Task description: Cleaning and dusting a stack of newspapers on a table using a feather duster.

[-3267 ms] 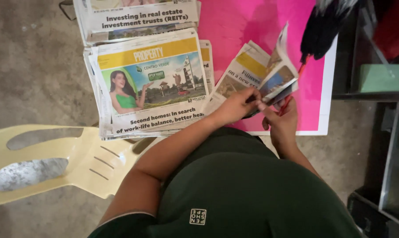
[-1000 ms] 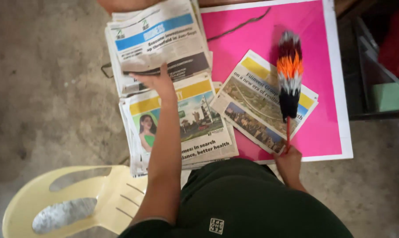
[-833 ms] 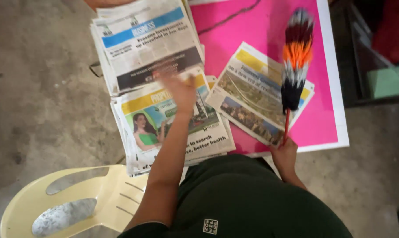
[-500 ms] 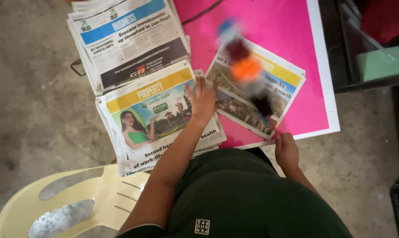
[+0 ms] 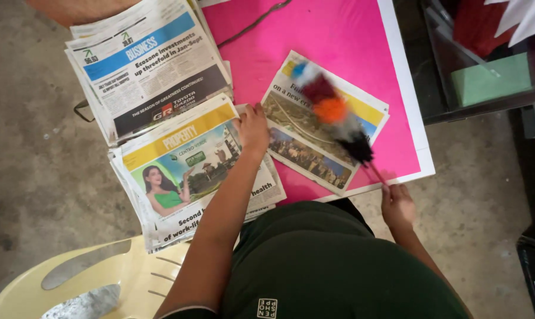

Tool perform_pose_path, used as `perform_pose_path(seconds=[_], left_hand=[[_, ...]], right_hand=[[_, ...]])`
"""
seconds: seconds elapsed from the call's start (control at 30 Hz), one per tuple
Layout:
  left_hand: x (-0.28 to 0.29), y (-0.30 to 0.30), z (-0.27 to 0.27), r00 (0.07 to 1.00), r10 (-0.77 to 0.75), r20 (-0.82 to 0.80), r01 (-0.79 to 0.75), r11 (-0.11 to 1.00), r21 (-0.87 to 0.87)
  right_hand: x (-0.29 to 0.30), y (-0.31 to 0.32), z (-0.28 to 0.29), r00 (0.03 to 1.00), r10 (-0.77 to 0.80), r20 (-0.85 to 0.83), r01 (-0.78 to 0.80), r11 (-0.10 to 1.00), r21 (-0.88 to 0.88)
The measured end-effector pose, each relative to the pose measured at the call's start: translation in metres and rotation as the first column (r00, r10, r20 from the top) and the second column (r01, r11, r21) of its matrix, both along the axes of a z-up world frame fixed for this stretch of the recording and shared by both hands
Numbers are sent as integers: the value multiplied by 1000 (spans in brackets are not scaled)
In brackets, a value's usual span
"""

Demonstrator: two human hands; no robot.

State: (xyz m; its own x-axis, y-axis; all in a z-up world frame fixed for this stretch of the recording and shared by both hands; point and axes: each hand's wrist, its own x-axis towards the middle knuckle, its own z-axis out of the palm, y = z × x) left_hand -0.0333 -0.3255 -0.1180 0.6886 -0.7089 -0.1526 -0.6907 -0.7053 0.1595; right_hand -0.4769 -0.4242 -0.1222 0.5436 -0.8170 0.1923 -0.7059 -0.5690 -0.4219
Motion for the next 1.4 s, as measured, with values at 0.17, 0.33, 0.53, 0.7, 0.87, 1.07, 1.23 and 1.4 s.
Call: perform_pose_path(seconds=[0.17, 0.33, 0.53, 0.7, 0.87, 1.07, 1.23, 1.4], left_hand=[[-1, 6, -43, 998, -21, -61, 2, 956, -292], [-23, 23, 23, 946, -143, -291, -86, 756, -649], [-43, 70, 42, 794, -251, -554, -327, 592, -737], [-35, 101, 30, 556, -419, -718, -636, 343, -692], [-24, 114, 35, 542, -392, -744, -704, 271, -656], [-28, 120, 105, 966, -1, -260, -208, 596, -776], [-59, 96, 161, 840, -243, -485, -180, 719, -672], [-73, 59, 198, 761, -643, -82, 299, 461, -836]], right_hand=[[-2, -13, -26, 974, -173, -143, 189, 976, 105], [28, -30, -11, 967, -237, -93, 249, 954, 165], [94, -16, 48, 927, -286, 242, 132, 854, 503], [119, -20, 67, 886, -340, 315, 102, 806, 583], [117, -24, 53, 816, -356, 455, -67, 724, 687], [134, 11, 113, 681, -354, 640, -236, 721, 651], [148, 41, 146, 626, -280, 728, -342, 740, 579], [158, 71, 170, 794, -123, 596, -292, 782, 551]])
